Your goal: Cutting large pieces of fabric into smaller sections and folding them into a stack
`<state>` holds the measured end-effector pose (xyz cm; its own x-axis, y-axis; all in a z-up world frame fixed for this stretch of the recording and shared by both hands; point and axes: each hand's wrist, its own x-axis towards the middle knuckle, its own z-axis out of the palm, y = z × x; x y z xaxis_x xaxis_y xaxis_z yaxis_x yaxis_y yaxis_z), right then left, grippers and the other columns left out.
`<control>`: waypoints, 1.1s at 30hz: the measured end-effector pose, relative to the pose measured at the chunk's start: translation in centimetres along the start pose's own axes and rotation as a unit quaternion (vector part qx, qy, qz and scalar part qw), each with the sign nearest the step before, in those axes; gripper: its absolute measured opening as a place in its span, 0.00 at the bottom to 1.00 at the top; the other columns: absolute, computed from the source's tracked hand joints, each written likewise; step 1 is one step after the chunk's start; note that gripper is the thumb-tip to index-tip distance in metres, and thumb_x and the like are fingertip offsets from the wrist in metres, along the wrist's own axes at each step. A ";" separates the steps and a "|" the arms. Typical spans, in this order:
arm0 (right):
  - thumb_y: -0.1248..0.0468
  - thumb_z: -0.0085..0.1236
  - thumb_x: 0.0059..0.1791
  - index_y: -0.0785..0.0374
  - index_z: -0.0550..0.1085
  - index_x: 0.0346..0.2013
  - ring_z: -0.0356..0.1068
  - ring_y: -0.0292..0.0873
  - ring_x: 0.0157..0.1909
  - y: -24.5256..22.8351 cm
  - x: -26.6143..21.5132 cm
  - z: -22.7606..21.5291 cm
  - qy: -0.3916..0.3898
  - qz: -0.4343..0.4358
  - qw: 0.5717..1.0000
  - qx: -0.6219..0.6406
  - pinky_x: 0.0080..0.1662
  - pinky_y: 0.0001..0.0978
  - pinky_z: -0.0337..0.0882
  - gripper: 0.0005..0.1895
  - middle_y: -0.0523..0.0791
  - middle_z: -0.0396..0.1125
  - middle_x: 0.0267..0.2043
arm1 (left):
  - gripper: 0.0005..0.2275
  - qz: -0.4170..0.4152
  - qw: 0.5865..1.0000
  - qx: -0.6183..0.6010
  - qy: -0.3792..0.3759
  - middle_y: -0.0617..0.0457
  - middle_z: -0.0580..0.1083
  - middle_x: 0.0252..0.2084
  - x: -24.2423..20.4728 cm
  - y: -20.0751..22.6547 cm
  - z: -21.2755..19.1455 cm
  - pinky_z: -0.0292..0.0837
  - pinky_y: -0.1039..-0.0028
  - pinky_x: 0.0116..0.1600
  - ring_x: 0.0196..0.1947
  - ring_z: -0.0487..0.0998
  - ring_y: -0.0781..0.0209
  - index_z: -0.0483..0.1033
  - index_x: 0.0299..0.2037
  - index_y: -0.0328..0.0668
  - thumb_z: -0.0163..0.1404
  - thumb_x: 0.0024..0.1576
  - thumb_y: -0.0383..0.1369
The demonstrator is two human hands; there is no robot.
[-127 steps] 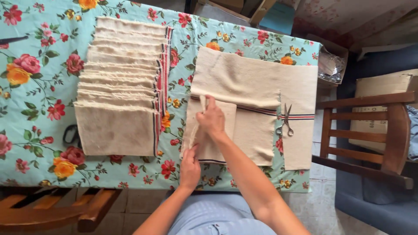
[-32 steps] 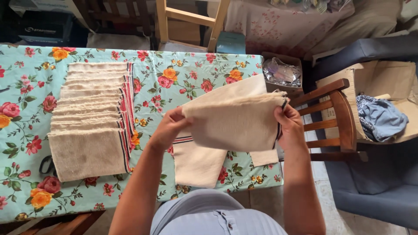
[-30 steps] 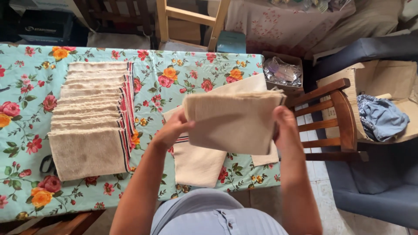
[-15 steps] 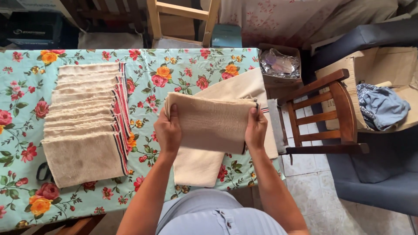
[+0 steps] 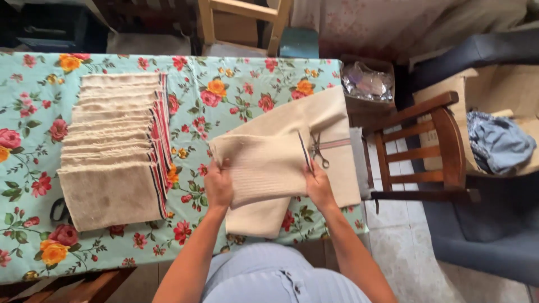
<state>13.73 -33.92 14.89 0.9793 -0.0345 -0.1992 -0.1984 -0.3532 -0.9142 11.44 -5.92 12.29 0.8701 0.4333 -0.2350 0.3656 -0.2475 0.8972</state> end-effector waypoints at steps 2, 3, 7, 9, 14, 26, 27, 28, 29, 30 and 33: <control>0.59 0.44 0.58 0.59 0.74 0.58 0.70 0.43 0.54 0.5 0.2 0.7 0.012 -0.009 0.999 0.043 0.58 0.42 0.68 0.17 0.48 0.74 0.49 | 0.18 0.020 1.000 -0.014 0.011 0.33 0.77 0.39 0.2 2.6 -1.2 0.69 0.43 0.51 0.48 0.75 0.30 0.74 0.47 0.41 0.43 0.65 0.48; 0.59 0.44 0.58 0.57 0.74 0.58 0.70 0.38 0.51 0.9 0.0 0.9 0.027 -0.014 0.996 0.086 0.56 0.38 0.70 0.17 0.45 0.74 0.47 | 0.16 0.038 0.999 -0.026 0.017 0.34 0.77 0.38 0.1 3.8 -1.7 0.69 0.42 0.50 0.47 0.76 0.29 0.74 0.49 0.43 0.43 0.65 0.46; 0.59 0.44 0.58 0.61 0.73 0.57 0.66 0.40 0.53 -0.4 -1.2 -0.3 0.029 -0.022 0.984 0.174 0.60 0.40 0.66 0.16 0.46 0.72 0.50 | 0.11 0.002 0.993 -0.120 -0.004 0.47 0.78 0.32 0.2 4.0 -1.8 0.73 0.58 0.49 0.41 0.79 0.55 0.77 0.47 0.49 0.47 0.64 0.44; 0.54 0.44 0.58 0.58 0.72 0.56 0.71 0.32 0.48 2.1 -0.6 -2.6 -0.084 0.041 0.915 0.392 0.55 0.30 0.69 0.17 0.39 0.72 0.44 | 0.20 -0.109 0.909 -0.378 -0.141 0.42 0.79 0.40 -0.4 5.8 -3.1 0.80 0.57 0.44 0.40 0.83 0.49 0.72 0.56 0.46 0.53 0.59 0.48; 0.61 0.49 0.51 0.60 0.74 0.48 0.71 0.41 0.37 -1.6 -0.4 0.6 -0.136 0.150 0.886 0.417 0.43 0.34 0.69 0.13 0.46 0.71 0.37 | 0.31 -0.255 0.870 -0.334 -0.259 0.34 0.76 0.50 -1.6 4.4 -4.4 0.75 0.46 0.49 0.48 0.78 0.36 0.72 0.59 0.32 0.56 0.50 0.47; 0.75 0.60 0.42 0.67 0.72 0.55 0.75 0.64 0.45 4.6 2.8 6.7 -0.242 0.214 0.890 0.321 0.48 0.63 0.72 0.25 0.61 0.73 0.46 | 0.26 -0.211 0.895 -0.349 -0.180 0.38 0.78 0.47 -0.2 -4.8 -10.2 0.78 0.53 0.48 0.43 0.82 0.46 0.74 0.58 0.37 0.66 0.50 0.37; 0.75 0.60 0.44 0.68 0.73 0.55 0.76 0.63 0.44 4.5 2.4 7.6 -0.244 0.217 0.896 0.300 0.47 0.62 0.73 0.23 0.61 0.73 0.46 | 0.20 -0.169 0.899 -0.351 -0.198 0.41 0.80 0.44 -0.3 -5.5 -10.5 0.79 0.56 0.47 0.41 0.83 0.50 0.77 0.55 0.37 0.64 0.53 0.32; 0.75 0.60 0.44 0.68 0.73 0.55 0.76 0.63 0.44 3.4 1.7 8.5 -0.250 0.221 0.894 0.298 0.47 0.62 0.73 0.23 0.61 0.73 0.46 | 0.20 -0.173 0.899 -0.353 -0.192 0.41 0.80 0.44 -0.6 -5.1 -12.1 0.79 0.56 0.47 0.41 0.83 0.50 0.77 0.55 0.37 0.64 0.53 0.32; 0.73 0.59 0.44 0.66 0.72 0.56 0.75 0.64 0.45 2.2 1.2 9.5 -0.240 0.215 0.895 0.309 0.47 0.65 0.72 0.24 0.61 0.73 0.47 | 0.17 -0.157 0.900 -0.363 -0.181 0.42 0.80 0.43 -0.8 -4.6 -13.7 0.80 0.57 0.46 0.40 0.83 0.51 0.78 0.53 0.39 0.63 0.53 0.30; 0.72 0.57 0.44 0.64 0.72 0.57 0.75 0.65 0.46 1.2 0.3 10.7 -0.228 0.210 0.895 0.322 0.48 0.67 0.72 0.25 0.60 0.72 0.48 | 0.15 -0.142 0.901 -0.371 -0.173 0.43 0.81 0.42 -0.9 -4.4 -15.5 0.80 0.58 0.45 0.38 0.83 0.52 0.79 0.52 0.41 0.62 0.54 0.29; 0.74 0.56 0.45 0.63 0.74 0.54 0.74 0.64 0.50 1.9 -1.3 15.7 -0.240 0.202 0.880 0.357 0.54 0.64 0.69 0.22 0.58 0.73 0.48 | 0.16 -0.177 0.910 -0.329 -0.181 0.45 0.81 0.41 -0.1 -8.1 -22.0 0.80 0.60 0.45 0.39 0.83 0.53 0.80 0.50 0.41 0.64 0.52 0.30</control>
<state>11.44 -19.85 7.85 0.7280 0.4372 -0.5281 -0.6682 0.2805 -0.6890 1.06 15.11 13.26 0.8323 0.0419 -0.5528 0.4699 0.4760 0.7434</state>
